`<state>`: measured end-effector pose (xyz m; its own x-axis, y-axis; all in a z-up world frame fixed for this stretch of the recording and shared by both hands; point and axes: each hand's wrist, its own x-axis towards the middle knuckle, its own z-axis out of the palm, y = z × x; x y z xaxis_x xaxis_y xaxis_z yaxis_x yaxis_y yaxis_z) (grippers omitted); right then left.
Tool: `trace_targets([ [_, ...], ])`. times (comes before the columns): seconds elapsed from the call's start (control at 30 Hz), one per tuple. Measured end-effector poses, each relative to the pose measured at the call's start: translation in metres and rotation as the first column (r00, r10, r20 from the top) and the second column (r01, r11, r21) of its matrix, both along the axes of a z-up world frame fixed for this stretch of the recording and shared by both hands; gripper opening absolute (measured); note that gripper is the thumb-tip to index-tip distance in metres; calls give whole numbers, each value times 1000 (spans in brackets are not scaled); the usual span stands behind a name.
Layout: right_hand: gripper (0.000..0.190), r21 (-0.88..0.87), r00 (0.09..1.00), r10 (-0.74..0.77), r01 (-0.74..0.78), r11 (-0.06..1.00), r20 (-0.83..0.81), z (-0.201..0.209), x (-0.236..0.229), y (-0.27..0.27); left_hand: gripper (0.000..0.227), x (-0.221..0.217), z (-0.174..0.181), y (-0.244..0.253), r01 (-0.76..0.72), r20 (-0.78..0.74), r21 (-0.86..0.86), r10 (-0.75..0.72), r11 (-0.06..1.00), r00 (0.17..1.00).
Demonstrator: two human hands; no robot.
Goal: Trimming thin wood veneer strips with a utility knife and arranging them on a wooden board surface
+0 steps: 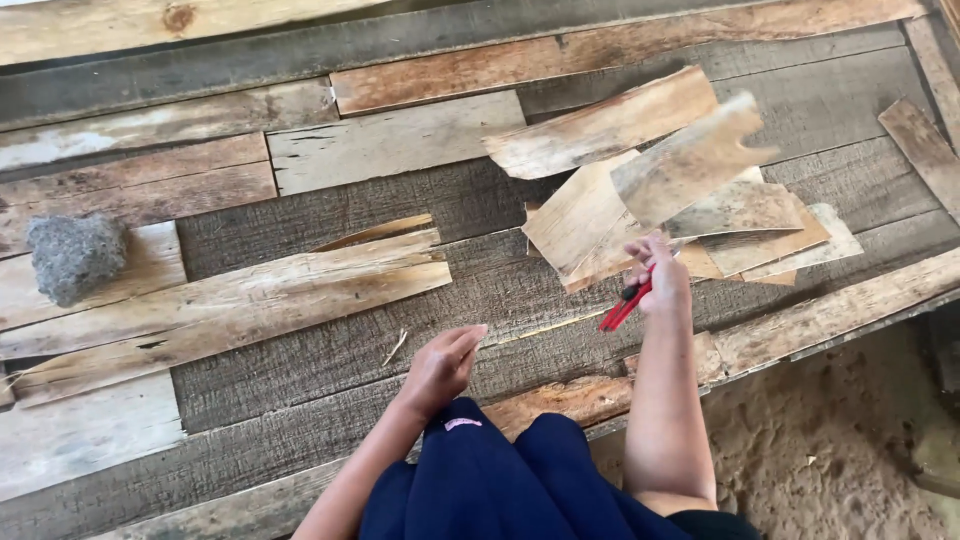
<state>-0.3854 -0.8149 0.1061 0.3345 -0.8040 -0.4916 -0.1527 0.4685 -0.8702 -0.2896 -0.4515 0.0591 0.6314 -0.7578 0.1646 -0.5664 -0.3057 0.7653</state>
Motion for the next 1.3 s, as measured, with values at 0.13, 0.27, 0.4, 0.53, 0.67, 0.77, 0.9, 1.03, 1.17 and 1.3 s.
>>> trace_targets([
  [0.13, 31, -169, 950, 110, -165, 972, -292, -10, 9, 34, 22, 1, -5, -13, 17, -25, -14, -17, 1000, 1000],
  [0.27, 60, -227, 676, 165, -452, 863, -718, -36, 50, 42, 25, -2, 6, -25, 64, 26, -25, -63, 998, 998],
  [0.4, 49, -293, 768, 117, -374, 880, -630, -88, 55, 14, 23, -23, 13, -31, 7, -27, -30, -8, 1000, 1000],
  [0.53, 31, -156, 985, 92, -114, 981, -143, -17, 42, 45, 24, -32, 22, -44, -31, -10, -37, 30, 999, 999],
  [0.67, 18, 259, 991, 129, -130, 957, 18, 34, 6, 68, 27, -36, 33, -59, -293, -371, -101, 237, 951, 898],
  [0.77, 16, 328, 983, 162, -181, 927, 82, 37, -14, 85, 26, -32, 41, -73, -513, -666, -261, 232, 818, 709],
  [0.9, 9, -49, 887, 461, -461, 886, -10, 7, -27, 99, 27, -21, 57, -66, -670, -797, -340, 176, 660, 578],
  [1.03, 22, -734, 649, 530, -675, 71, -546, 53, 1, 149, 49, -17, 100, -37, -651, -789, -317, 189, 690, 584],
  [1.17, 38, -701, 624, 327, -577, -420, -710, 63, 14, 212, 51, -12, -5, -16, -810, -927, -229, 134, 540, 351],
  [1.3, 60, -592, 454, 545, -800, -99, -705, 52, 26, 220, 46, -14, -22, 44, -952, -982, -128, 101, 277, 161],
])
